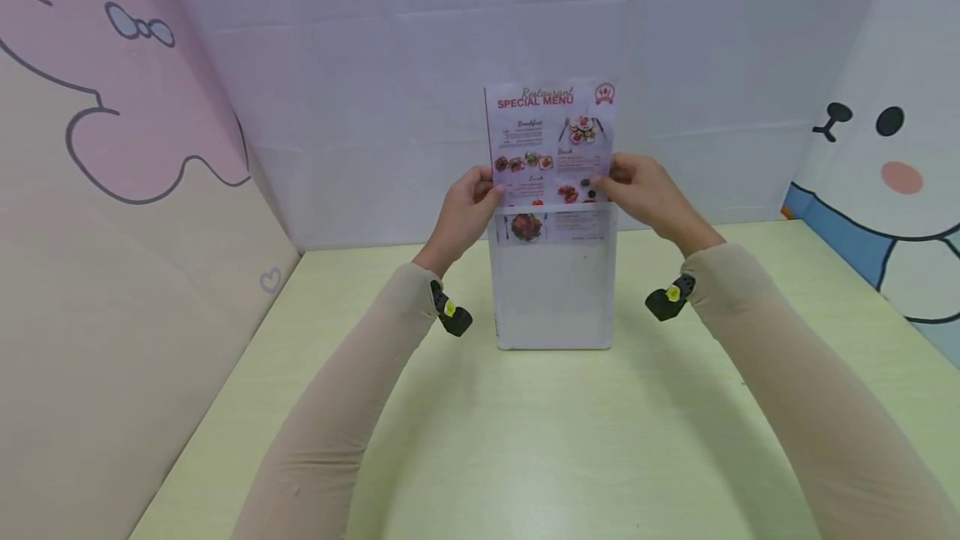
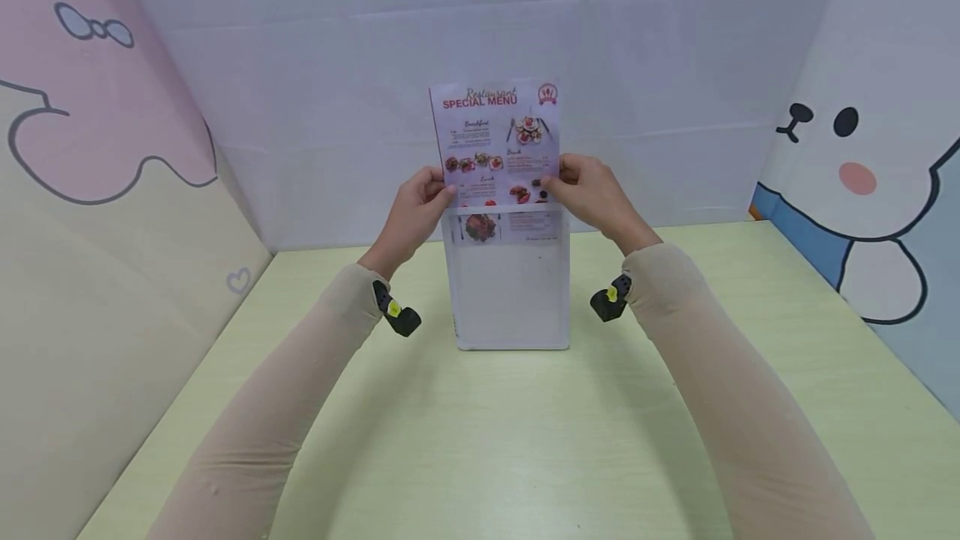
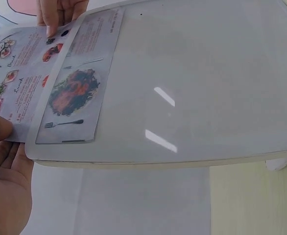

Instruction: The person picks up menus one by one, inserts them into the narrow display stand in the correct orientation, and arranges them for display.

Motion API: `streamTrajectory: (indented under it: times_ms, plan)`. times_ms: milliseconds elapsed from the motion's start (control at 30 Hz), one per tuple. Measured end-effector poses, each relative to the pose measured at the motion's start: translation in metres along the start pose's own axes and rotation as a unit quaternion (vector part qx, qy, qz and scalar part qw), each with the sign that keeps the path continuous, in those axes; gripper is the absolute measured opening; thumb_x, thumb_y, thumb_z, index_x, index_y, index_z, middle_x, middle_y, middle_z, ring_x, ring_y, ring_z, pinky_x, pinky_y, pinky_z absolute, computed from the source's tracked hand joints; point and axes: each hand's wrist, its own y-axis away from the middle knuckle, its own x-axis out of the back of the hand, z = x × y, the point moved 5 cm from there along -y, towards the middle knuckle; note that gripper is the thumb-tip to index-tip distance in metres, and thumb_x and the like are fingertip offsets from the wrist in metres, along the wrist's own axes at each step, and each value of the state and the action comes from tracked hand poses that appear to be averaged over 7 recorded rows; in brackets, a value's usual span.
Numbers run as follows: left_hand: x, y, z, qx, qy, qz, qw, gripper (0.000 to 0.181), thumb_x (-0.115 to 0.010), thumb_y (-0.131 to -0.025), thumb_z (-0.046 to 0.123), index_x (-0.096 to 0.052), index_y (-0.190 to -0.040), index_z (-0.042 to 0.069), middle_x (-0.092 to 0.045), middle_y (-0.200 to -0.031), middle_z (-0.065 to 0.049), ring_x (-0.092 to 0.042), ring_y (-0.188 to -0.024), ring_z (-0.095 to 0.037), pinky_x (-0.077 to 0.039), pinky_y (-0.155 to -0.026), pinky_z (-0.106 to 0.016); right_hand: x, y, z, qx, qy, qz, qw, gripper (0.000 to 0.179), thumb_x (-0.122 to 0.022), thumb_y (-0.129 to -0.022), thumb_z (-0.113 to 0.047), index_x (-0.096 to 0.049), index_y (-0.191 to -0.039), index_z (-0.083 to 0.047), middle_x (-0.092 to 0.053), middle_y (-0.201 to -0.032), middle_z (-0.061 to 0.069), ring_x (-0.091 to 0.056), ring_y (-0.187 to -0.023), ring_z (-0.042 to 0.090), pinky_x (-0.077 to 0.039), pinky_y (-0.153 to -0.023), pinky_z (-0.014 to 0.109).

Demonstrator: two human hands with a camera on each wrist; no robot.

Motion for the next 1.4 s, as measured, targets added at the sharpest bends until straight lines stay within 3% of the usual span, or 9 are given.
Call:
streamTrajectory:
  times_ms: [1400]
  plan:
    - [0.0006,-0.0052,0.0035,-0.002,0.012,-0.017,0.9998,0.016,-0.051,-0.099,0.009,-0.054,-0.112,0.0,-0.066,-0.115,-0.017,-0.063,-0.1,-0.022,-0.049,-0.092,-0.037,0.0014,0.0002,0.0009,-0.001,-0.006,-0.003,1.0,0.045,-0.051,-0.099,-0.026,-0.047,-0.138,-0.005,-0.053,-0.137,0.019,-0.05,-0.126,0.035,-0.038,-0.106,0.054]
